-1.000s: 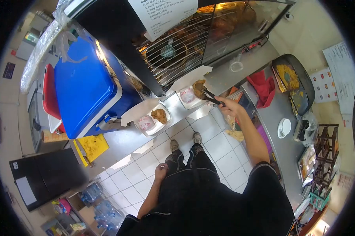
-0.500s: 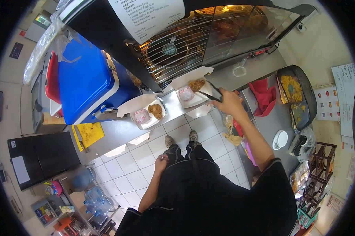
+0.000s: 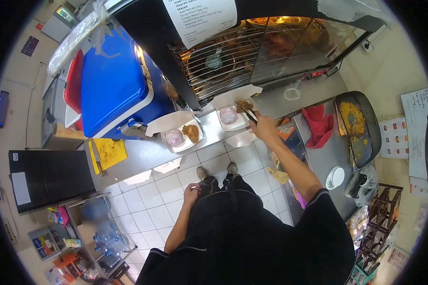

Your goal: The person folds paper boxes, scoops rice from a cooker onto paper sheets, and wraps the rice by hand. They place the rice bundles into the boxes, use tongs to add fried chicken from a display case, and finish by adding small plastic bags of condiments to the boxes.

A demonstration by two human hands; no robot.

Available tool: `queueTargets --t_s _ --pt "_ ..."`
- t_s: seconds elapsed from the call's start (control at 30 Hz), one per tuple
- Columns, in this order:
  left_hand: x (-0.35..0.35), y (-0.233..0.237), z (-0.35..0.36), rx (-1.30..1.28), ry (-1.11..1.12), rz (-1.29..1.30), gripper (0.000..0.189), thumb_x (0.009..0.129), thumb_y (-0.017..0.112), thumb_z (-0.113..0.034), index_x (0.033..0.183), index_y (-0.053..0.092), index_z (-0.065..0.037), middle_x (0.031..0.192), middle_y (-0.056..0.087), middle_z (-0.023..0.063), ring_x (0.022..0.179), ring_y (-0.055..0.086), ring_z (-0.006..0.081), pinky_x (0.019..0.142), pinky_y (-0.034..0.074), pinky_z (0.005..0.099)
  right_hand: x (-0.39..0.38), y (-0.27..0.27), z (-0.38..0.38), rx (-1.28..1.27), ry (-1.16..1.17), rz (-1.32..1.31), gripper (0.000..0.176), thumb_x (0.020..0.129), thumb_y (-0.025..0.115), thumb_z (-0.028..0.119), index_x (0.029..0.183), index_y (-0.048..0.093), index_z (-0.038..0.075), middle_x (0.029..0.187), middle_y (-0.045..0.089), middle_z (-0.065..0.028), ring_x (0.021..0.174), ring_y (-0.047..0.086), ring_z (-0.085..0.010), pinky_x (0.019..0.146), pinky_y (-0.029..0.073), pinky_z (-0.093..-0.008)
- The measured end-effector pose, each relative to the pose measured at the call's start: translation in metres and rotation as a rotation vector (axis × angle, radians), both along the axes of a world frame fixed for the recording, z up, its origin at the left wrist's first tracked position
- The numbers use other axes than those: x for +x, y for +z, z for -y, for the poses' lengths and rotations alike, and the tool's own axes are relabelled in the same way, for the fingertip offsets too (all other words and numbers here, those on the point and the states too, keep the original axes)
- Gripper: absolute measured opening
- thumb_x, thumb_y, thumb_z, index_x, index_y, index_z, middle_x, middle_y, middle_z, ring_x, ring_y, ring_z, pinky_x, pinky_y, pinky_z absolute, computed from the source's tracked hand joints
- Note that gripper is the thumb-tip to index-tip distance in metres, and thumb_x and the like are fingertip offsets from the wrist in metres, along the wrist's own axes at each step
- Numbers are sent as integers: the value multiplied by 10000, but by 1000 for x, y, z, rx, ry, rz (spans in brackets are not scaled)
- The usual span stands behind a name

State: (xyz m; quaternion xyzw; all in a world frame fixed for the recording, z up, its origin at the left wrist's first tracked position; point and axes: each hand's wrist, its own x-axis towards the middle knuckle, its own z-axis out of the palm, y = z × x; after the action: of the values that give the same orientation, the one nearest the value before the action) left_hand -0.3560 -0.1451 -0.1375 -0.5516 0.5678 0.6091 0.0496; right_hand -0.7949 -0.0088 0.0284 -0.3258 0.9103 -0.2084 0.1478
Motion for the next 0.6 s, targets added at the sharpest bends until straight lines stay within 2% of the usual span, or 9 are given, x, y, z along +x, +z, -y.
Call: queueTargets --t_s 0.2,0.27,0.43,0.53,0.6 --pt "-6 12 6 29 -48 -24 198 939 645 -166 1083 668 -32 820 711 74 678 635 115 598 491 261 31 21 -15 -154 -80 -18 532 868 705 250 1261 535 -65 786 675 -289 762 672 -482 725 538 -540" --pt "0 5 9 -1 -58 -31 195 936 644 -162 1078 669 -31 816 711 77 681 638 116 600 492 263 53 -4 -38 -126 -85 -65 558 861 713 247 1268 522 -84 763 669 -296 760 673 -482 711 537 -536" --pt "12 -2 11 21 -56 15 195 931 646 -164 1068 674 -29 807 709 82 693 644 122 622 500 263 79 23 -53 -91 -232 64 633 849 723 265 1302 490 -111 753 661 -316 762 676 -487 712 533 -542" --pt "7 4 13 9 -48 16 201 917 641 -154 1074 677 -32 807 708 87 701 648 124 637 506 267 80 42 -38 -80 -248 47 599 850 718 283 1262 521 -106 757 662 -318 780 675 -491 723 532 -547" --pt "0 10 16 -11 -65 -7 210 902 633 -136 1081 680 -37 809 708 95 705 652 133 647 514 281 73 18 -26 -35 -239 22 566 850 717 297 1225 546 -90 758 665 -314 780 673 -496 729 533 -547"
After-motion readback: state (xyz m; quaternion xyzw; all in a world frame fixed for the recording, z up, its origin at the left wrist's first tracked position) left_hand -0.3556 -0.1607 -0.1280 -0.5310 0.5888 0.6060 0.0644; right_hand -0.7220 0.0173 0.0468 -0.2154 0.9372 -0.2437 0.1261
